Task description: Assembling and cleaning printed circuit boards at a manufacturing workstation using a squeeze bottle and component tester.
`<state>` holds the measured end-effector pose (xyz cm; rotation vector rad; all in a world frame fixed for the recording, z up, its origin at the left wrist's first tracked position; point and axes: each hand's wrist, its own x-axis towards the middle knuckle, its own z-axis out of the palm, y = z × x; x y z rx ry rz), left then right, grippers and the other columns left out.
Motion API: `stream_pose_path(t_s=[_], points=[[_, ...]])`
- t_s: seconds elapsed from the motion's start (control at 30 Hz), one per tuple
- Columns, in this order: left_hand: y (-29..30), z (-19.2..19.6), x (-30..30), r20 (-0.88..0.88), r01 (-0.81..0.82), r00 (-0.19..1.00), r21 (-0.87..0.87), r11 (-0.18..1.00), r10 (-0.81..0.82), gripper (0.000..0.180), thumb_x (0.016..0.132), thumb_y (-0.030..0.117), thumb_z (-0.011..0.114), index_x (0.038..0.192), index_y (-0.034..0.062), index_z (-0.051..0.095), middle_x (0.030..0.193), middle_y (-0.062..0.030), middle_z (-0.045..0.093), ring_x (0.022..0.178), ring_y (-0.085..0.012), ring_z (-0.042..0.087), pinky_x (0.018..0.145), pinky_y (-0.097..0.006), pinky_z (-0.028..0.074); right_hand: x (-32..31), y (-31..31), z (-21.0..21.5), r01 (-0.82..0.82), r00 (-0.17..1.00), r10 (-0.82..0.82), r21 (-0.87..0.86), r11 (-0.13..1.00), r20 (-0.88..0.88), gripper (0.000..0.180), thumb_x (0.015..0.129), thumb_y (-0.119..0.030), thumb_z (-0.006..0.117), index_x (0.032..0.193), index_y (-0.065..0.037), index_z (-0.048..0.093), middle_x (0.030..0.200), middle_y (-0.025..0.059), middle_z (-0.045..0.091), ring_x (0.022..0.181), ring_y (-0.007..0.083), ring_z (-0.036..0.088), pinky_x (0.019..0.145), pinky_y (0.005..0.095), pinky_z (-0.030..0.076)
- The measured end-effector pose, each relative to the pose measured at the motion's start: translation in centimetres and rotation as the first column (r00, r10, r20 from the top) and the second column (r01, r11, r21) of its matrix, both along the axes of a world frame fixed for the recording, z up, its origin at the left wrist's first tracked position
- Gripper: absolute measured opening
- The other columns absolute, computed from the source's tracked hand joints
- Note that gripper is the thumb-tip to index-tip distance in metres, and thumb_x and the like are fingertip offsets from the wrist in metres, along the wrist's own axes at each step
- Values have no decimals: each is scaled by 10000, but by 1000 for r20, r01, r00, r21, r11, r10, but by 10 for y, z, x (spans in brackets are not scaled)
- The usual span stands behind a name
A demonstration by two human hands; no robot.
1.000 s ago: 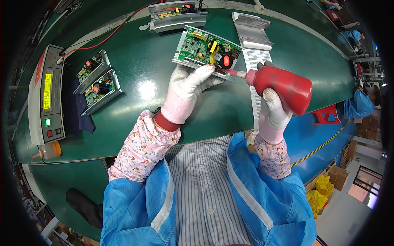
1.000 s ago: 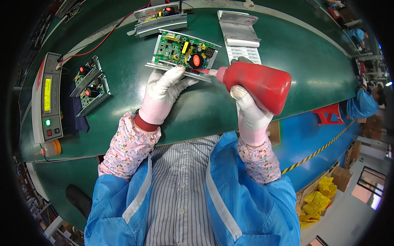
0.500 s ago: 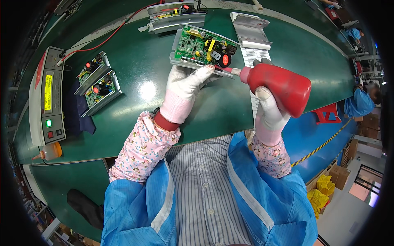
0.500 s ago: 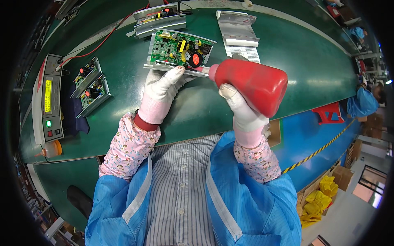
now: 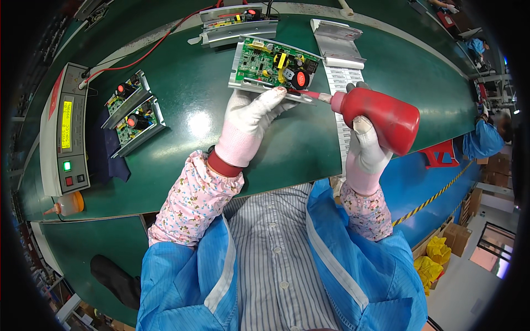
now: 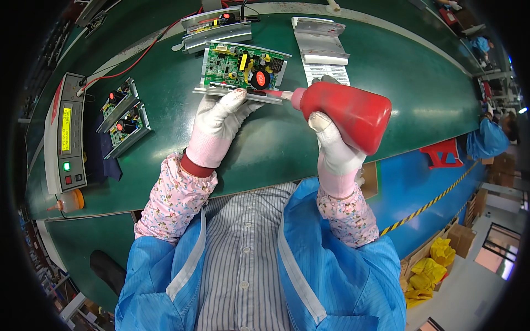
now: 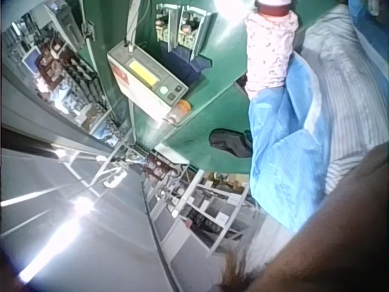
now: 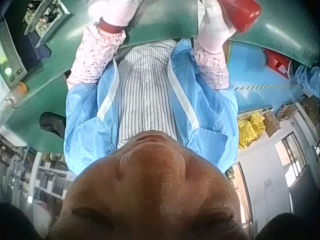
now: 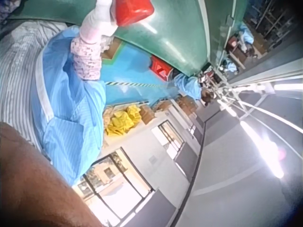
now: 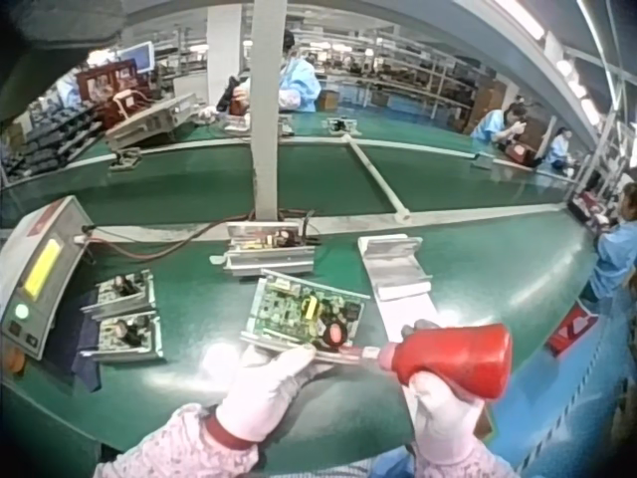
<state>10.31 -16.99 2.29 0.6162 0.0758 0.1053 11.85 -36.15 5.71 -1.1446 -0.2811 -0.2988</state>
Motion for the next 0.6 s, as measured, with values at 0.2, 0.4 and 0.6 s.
stream_pose_path(t_s=[0.2, 0.4, 0.6], points=[[10, -6, 1, 32, 63, 998, -78, 995, -60, 399, 958, 5, 635, 1335, -13, 509, 1187, -175, 658, 988, -244, 691, 887, -364, 584, 3, -1, -6, -91, 991, 103, 133, 987, -89, 461, 845, 4, 734, 1274, 12, 565, 1191, 180, 660, 1044, 302, 671, 943, 418, 567], [18, -9, 0, 101, 155, 985, -167, 974, -140, 458, 935, 24, 670, 1365, 13, 511, 1233, -174, 655, 1041, -258, 687, 934, -382, 568, 13, -3, 5, -202, 842, 478, 674, 711, -252, 543, 888, -66, 718, 1365, -23, 464, 1330, 173, 552, 1121, 303, 609, 1053, 511, 515], [19, -12, -2, 255, 264, 948, -288, 920, -192, 532, 890, 40, 711, 1394, 59, 539, 1375, -158, 599, 1224, -315, 606, 1102, -489, 460, 21, -21, 41, -194, 659, 751, 973, 122, 37, 730, 807, -92, 783, 1428, -51, 401, 1454, 212, 445, 1303, 350, 526, 1099, 450, 524]])
